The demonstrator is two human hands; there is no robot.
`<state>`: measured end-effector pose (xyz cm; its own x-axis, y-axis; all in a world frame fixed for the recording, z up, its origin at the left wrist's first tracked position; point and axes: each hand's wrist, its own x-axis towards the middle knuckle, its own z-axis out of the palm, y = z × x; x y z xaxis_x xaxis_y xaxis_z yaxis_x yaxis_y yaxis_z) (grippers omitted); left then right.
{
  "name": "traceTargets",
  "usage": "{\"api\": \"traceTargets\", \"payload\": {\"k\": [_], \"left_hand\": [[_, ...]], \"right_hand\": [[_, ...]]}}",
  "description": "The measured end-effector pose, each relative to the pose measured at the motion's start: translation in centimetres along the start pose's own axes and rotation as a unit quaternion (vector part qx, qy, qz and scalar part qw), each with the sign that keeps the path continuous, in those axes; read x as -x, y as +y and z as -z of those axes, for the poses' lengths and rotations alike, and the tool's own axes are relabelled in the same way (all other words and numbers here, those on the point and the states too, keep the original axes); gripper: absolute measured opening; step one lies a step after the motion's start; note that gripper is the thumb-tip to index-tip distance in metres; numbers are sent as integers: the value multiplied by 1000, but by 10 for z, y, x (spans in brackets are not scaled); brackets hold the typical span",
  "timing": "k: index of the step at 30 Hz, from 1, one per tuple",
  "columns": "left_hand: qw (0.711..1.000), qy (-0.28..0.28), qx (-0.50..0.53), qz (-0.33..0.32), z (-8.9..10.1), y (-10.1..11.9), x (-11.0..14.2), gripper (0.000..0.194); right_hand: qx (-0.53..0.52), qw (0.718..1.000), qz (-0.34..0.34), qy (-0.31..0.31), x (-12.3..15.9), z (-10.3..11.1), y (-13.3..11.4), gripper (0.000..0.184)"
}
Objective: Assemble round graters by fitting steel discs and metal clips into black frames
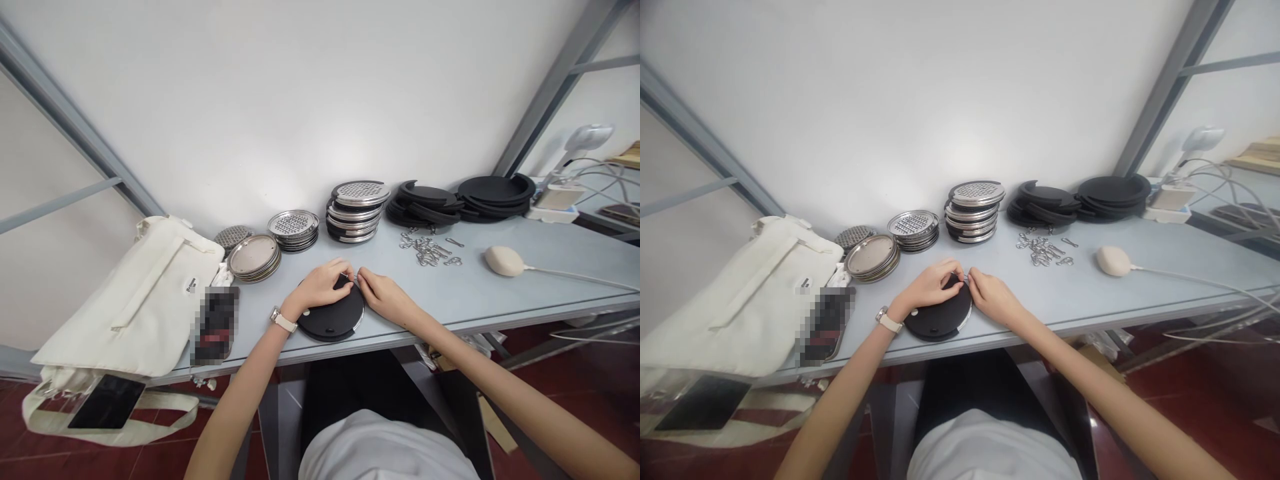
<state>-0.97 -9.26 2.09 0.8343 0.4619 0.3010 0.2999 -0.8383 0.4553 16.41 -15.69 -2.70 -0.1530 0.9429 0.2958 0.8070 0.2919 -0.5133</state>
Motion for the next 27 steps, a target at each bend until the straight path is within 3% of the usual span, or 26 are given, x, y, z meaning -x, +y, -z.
{"api": "traceTargets", "payload": {"k": [13, 27], "left_hand": [[1000, -2, 4, 12, -1, -1, 0, 9], [1000, 6, 11, -9, -1, -2, 0, 10]], "right_hand": [[4, 1000, 22, -17, -1, 0, 1, 19], [-11, 1000, -7, -3, 0, 0, -1, 17]]}}
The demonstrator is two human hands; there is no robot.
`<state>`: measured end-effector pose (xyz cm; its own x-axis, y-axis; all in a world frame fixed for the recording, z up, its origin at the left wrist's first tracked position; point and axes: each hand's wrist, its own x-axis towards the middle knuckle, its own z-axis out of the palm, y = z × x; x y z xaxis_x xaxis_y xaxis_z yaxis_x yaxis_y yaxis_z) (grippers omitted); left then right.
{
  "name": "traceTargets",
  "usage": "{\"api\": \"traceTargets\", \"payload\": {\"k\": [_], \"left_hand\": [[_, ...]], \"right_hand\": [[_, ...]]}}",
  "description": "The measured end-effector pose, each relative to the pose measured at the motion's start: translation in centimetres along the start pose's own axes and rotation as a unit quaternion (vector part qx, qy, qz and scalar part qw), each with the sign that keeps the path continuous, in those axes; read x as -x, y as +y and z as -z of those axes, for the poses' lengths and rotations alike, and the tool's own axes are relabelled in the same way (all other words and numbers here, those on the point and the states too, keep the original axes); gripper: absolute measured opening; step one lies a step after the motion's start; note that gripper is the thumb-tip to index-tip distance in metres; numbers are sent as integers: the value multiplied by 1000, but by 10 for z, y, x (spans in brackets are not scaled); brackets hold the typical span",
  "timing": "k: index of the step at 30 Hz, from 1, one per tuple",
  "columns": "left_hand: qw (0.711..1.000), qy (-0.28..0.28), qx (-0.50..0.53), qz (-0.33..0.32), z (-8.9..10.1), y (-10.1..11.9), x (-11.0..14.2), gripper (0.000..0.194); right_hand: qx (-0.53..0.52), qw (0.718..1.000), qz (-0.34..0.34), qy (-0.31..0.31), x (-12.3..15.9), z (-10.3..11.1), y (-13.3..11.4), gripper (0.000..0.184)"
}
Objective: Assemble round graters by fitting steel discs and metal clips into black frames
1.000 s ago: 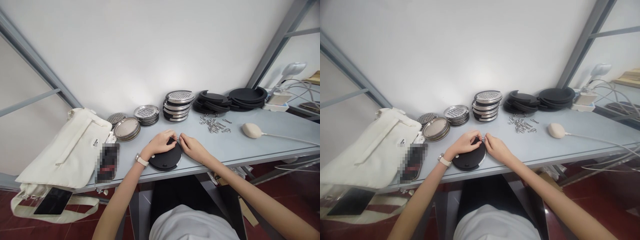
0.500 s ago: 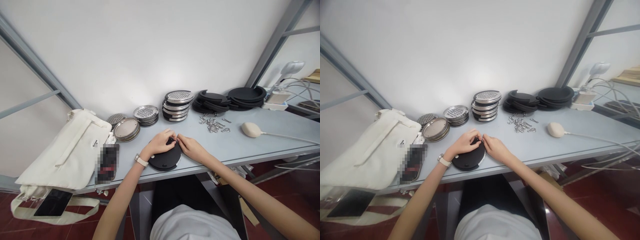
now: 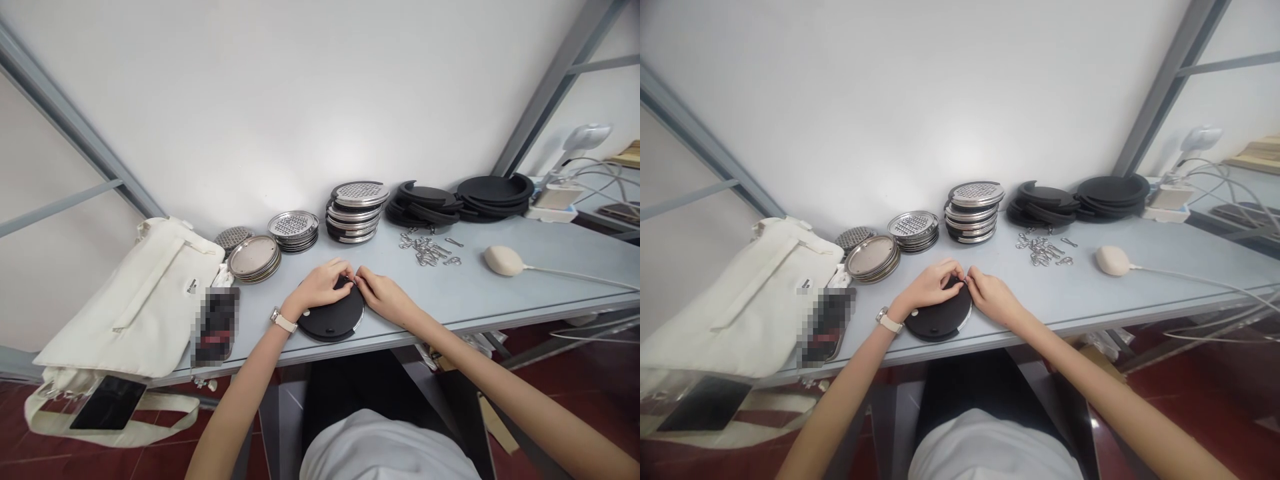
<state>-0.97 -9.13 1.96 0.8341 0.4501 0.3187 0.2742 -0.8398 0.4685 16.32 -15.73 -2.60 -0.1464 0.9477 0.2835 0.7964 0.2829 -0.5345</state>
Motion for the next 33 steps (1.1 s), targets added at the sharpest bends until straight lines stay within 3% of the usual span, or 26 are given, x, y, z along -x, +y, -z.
{"api": "traceTargets", "payload": {"k": [6, 33], "left_hand": [[1000, 2, 5, 0, -1, -1, 1, 11], [1000, 9, -14, 11, -3, -1, 1, 15]], "right_hand": [[-49, 999, -6, 13, 1, -1, 0, 14], [-27, 1000, 2, 2, 0, 0, 0, 19]]}}
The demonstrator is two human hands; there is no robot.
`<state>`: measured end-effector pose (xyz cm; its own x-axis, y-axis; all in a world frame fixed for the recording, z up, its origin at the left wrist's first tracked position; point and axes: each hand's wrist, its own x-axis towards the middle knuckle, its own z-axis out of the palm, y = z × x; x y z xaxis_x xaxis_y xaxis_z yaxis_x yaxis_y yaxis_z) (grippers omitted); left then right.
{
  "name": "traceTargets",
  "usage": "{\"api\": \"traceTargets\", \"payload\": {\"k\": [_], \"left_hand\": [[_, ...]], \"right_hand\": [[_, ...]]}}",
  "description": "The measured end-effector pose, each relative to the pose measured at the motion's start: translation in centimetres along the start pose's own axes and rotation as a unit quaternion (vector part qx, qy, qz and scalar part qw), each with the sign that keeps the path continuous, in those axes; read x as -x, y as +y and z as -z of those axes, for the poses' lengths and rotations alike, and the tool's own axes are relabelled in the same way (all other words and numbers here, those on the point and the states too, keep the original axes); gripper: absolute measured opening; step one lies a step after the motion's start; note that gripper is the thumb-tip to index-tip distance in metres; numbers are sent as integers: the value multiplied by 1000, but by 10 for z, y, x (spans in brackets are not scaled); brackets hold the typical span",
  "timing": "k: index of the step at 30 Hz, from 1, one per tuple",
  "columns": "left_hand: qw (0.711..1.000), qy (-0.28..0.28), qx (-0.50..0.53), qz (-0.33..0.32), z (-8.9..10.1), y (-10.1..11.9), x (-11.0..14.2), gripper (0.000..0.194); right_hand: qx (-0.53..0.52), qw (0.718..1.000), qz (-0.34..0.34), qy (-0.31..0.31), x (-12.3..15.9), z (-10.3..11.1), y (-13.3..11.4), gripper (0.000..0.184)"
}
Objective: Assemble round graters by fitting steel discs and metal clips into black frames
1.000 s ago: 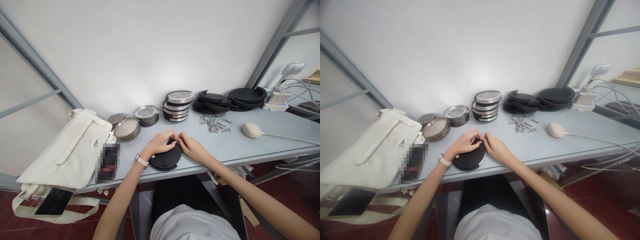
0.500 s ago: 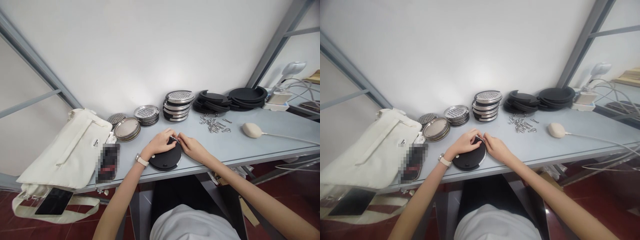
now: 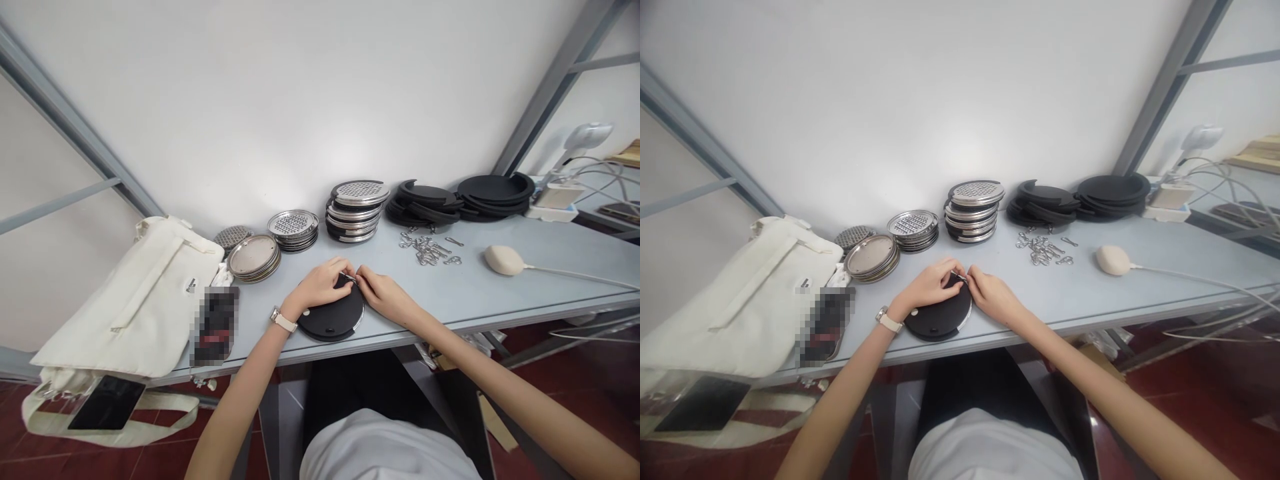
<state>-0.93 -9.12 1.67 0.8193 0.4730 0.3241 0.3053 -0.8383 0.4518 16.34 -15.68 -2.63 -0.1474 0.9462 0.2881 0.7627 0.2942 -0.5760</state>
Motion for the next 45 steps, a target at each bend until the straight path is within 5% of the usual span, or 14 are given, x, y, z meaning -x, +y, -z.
{"api": "traceTargets", "payload": {"k": [45], "left_hand": [[1000, -9, 19, 2, -1, -3, -1, 12]], "right_hand": [[16, 1000, -3, 25, 0, 1, -4, 24]]}}
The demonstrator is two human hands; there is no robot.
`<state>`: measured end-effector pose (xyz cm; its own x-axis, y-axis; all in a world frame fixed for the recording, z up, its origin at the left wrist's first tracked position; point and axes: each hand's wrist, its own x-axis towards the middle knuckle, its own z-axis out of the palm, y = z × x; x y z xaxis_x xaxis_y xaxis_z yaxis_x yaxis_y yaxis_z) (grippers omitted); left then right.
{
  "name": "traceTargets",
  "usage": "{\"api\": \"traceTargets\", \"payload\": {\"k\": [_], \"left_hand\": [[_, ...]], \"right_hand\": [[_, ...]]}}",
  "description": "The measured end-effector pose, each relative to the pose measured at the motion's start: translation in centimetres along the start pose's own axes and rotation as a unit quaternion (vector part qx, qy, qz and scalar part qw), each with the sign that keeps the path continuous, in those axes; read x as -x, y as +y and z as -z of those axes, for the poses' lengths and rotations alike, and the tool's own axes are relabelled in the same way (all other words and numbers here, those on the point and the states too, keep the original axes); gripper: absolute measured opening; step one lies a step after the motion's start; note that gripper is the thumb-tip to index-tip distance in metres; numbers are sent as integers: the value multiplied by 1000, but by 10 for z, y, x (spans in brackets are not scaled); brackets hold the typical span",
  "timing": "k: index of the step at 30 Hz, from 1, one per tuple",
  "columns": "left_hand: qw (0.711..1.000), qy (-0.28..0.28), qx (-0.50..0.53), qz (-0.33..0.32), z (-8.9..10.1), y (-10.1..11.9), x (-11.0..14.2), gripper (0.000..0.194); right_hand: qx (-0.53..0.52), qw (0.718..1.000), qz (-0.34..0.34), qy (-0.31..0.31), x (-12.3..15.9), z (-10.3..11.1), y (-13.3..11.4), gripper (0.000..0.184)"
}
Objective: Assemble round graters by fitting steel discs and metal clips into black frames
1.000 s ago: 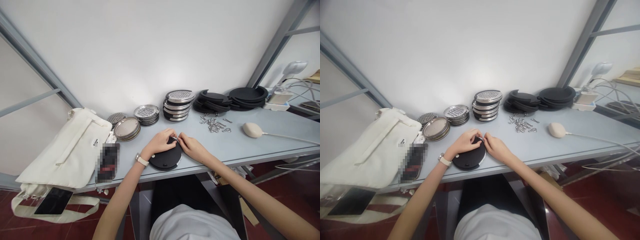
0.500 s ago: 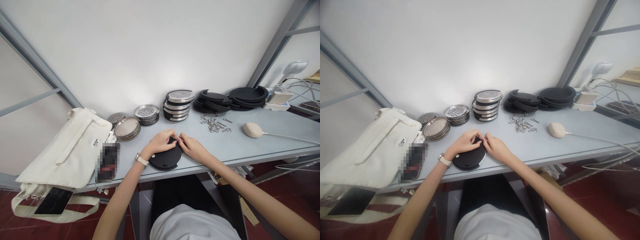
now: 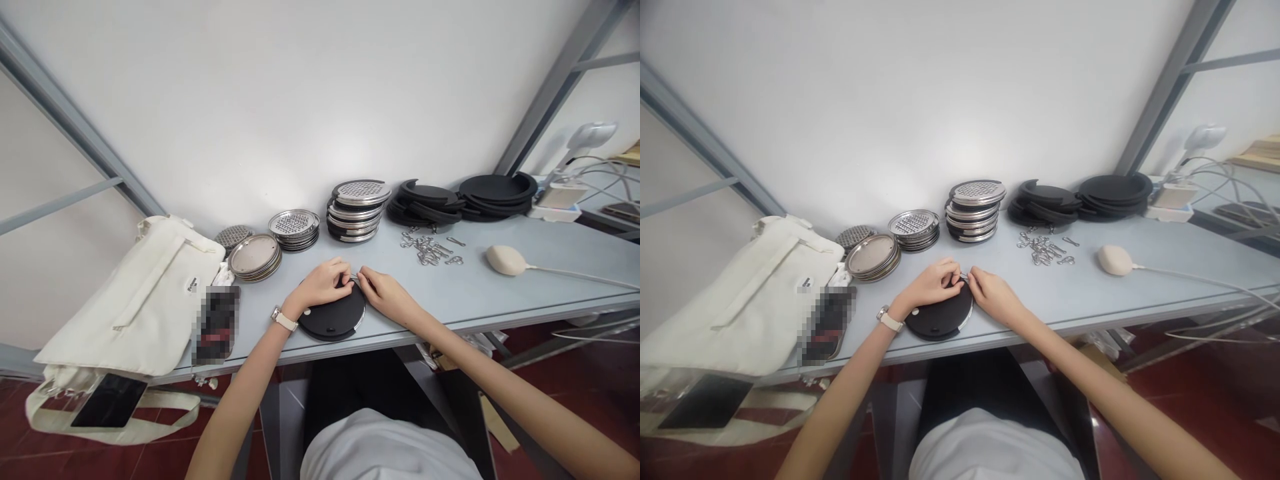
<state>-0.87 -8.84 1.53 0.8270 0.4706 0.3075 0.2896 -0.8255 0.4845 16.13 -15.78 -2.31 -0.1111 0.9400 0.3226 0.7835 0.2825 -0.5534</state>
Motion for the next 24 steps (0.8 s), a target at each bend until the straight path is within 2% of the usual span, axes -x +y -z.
{"api": "traceTargets", "payload": {"k": [12, 19, 24], "left_hand": [[1000, -12, -3, 3, 2, 4, 0, 11], [1000, 7, -18, 17, 1, 2, 1, 6], [999, 7, -28, 24, 0, 1, 2, 4]], "right_hand": [[-19, 998, -32, 51, -1, 1, 3, 22], [8, 1000, 15, -2, -1, 1, 4, 22], [21, 999, 25, -23, -1, 1, 3, 22]]}}
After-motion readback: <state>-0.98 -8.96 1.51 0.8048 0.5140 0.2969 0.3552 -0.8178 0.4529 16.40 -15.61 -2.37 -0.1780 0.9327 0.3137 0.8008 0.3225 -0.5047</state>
